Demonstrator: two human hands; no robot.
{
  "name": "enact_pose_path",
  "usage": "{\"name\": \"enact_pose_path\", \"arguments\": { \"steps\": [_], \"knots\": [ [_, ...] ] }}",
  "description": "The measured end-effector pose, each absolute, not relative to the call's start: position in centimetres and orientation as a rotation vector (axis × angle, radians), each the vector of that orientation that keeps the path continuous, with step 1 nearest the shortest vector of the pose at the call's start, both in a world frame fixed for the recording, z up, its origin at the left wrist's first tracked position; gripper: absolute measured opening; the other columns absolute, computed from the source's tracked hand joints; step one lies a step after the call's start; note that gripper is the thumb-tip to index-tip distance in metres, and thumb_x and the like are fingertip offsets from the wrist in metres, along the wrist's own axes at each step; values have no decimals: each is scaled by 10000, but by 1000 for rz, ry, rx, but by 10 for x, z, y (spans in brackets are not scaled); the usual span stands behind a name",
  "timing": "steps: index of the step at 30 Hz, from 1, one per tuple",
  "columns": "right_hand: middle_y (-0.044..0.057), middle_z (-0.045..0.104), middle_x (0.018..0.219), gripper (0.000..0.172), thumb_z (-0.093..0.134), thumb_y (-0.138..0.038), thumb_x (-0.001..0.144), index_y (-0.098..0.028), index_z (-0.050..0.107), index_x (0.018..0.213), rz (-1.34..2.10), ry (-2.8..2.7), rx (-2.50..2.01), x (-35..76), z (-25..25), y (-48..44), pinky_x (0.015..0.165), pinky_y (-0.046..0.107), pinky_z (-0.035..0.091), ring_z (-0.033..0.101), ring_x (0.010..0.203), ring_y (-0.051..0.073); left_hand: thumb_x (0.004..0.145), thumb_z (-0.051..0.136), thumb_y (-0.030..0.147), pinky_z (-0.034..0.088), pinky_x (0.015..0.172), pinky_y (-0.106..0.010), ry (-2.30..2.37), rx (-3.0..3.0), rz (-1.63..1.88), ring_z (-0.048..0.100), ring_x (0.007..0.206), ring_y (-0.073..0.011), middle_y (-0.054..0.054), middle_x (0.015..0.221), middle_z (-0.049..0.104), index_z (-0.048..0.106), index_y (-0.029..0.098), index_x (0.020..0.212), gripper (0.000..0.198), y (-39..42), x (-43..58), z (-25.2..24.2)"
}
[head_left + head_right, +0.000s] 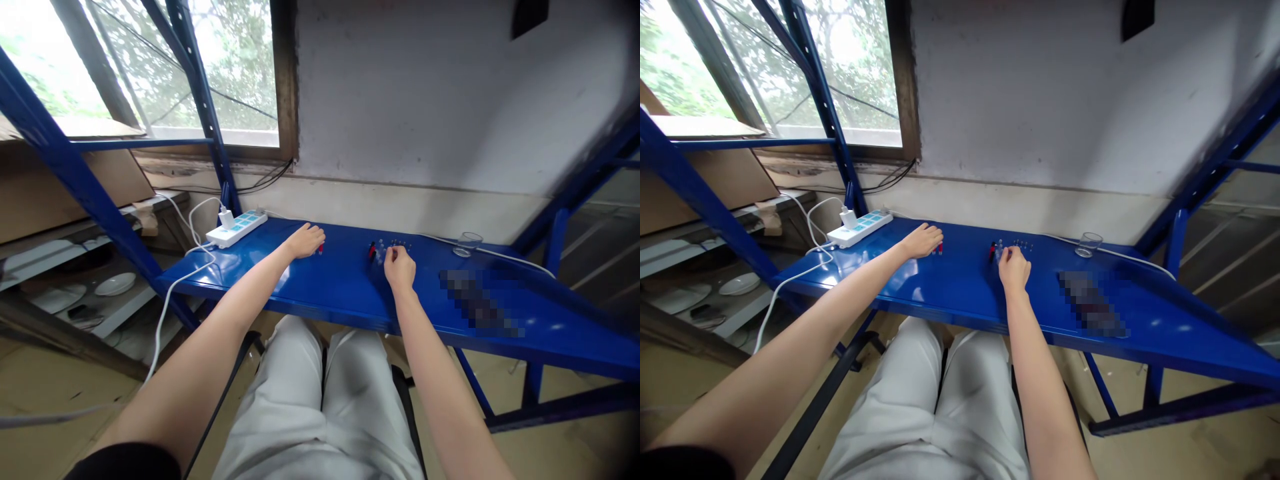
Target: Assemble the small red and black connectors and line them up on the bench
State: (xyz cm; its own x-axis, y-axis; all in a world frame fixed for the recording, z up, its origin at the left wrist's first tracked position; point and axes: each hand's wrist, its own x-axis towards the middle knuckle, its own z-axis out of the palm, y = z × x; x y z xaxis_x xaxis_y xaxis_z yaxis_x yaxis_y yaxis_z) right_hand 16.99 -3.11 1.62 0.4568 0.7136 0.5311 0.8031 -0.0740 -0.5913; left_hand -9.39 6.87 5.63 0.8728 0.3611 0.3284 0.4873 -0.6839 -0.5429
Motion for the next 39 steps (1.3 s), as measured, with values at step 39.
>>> {"name": "enact_pose_path", "arguments": {
  "steps": [39],
  "knots": [
    [130, 647, 911, 459, 218, -411, 943, -113, 510, 1135, -371, -1988, -1369, 127, 8, -28, 708, 330, 345, 585, 759, 212, 806, 531, 178, 464, 805, -285, -1335, -2734, -2608, 640, 844, -159, -60, 858, 660, 580, 155, 901, 110, -1, -34, 10]
  ]
}}
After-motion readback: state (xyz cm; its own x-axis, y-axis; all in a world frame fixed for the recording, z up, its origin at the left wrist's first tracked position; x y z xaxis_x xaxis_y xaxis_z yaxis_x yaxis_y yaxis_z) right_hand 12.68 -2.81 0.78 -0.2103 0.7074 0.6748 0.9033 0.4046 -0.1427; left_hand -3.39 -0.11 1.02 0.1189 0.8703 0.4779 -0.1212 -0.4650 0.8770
